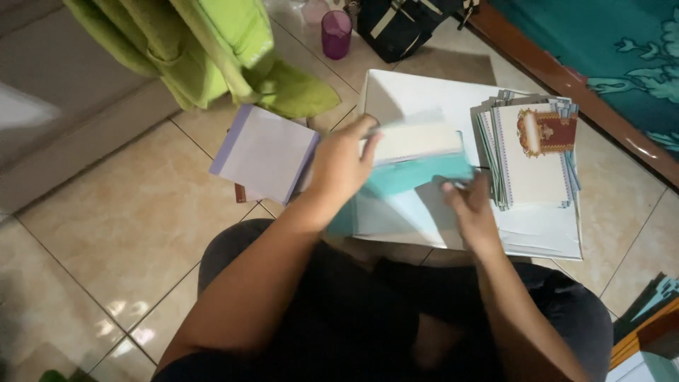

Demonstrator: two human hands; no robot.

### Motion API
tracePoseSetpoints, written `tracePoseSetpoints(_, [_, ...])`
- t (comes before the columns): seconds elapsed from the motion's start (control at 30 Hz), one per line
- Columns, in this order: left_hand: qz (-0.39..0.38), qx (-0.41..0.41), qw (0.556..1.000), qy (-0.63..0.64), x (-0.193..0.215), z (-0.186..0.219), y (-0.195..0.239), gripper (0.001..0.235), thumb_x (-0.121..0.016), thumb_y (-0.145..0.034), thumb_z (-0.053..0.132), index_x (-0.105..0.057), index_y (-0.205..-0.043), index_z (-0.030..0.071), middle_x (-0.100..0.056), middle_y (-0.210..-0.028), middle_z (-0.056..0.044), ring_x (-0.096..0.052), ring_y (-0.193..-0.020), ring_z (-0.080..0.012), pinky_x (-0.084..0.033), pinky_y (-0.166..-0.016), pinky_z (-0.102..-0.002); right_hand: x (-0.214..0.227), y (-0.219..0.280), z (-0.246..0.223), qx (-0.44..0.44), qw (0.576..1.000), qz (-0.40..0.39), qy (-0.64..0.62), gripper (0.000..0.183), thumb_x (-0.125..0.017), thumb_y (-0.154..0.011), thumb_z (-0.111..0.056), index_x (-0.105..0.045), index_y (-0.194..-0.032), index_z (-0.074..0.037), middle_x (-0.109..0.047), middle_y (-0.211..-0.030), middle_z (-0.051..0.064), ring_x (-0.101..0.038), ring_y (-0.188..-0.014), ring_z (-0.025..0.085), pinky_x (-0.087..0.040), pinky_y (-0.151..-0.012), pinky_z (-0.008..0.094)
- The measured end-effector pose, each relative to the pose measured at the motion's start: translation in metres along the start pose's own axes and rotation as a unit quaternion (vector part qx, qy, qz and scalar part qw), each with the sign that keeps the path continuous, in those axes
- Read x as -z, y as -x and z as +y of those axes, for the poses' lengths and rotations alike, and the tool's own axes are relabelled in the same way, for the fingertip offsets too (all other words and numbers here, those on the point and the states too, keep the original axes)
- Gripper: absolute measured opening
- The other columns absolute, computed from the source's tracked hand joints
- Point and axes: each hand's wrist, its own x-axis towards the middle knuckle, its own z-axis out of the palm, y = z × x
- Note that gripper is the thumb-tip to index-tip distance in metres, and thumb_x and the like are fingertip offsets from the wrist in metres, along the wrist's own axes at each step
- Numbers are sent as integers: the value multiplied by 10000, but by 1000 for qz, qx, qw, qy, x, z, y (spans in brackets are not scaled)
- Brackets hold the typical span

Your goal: Folding paper sheets and inserting them into a document folder while sitting on the floor.

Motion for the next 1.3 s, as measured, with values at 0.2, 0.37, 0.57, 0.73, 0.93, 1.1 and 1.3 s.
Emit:
tracePoseSetpoints(0.2, [46,109,979,164,13,19,0,198,-597,-988,374,-581,-1053,187,-728,-759,-126,-762,-753,-335,-591,-634,-433,-7,-1,30,43,991,-55,-116,339,-568,-980,-2,-556,-1313,62,-637,-1192,309,-617,-1172,427,-506,-917,516])
tracePoseSetpoints(0.37, [-243,204,944,91,-17,3,12,710,-552,-911,250,-312,-1503,-58,-645,-1195,-343,-694,-1100,-449,-598,-884,-548,-8,-5,4,-85,929,-18,-359,401,-260,-1075,-158,-597,-1224,1,-650,-1024,124,-633,-814,219,-432,-620,299])
tracePoseSetpoints(0.57, [-279,125,952,23,-37,1,24,622,-553,-898,140,-380,-1373,-221,-662,-1046,-401,-728,-906,-499,-610,-676,-575,-22,5,10,-73,975,-138,-160,323,-430,-1036,10,-664,-1251,68,-702,-1084,271,-701,-986,401,-532,-835,457])
tracePoseSetpoints(0.73, [-212,110,971,27,-20,51,25,574,-487,-973,226,-408,-1415,-132,-567,-1203,-309,-694,-1023,-424,-601,-825,-489,-31,3,24,-135,941,-71,-303,268,-441,-1023,63,-619,-1223,79,-628,-1081,204,-644,-1021,345,-488,-924,441])
tracePoseSetpoints(0.93, [-59,-219,971,-70,-88,40,78,168,-633,-905,121,-741,-1034,124,-608,-951,-155,-613,-888,-357,-489,-708,-498,-16,-13,44,-130,944,-82,-290,339,-381,-1041,50,-550,-1335,55,-622,-1156,201,-664,-1059,343,-547,-825,448])
tracePoseSetpoints(1.1, [-82,-175,972,-131,-96,41,80,134,-646,-899,169,-750,-972,130,-633,-977,-133,-583,-933,-334,-458,-782,-543,-18,-23,29,40,998,-51,19,279,-492,-1047,-7,-688,-1242,-48,-746,-1070,162,-714,-1000,276,-585,-855,434])
tracePoseSetpoints(1.3, [-221,-176,952,-115,-116,21,71,238,-568,-991,284,-705,-1150,170,-609,-1209,-120,-584,-1148,-382,-439,-906,-582,0,-30,-6,145,954,-140,223,520,-467,-908,111,-590,-1405,19,-533,-1492,260,-410,-1449,449,-385,-1156,549])
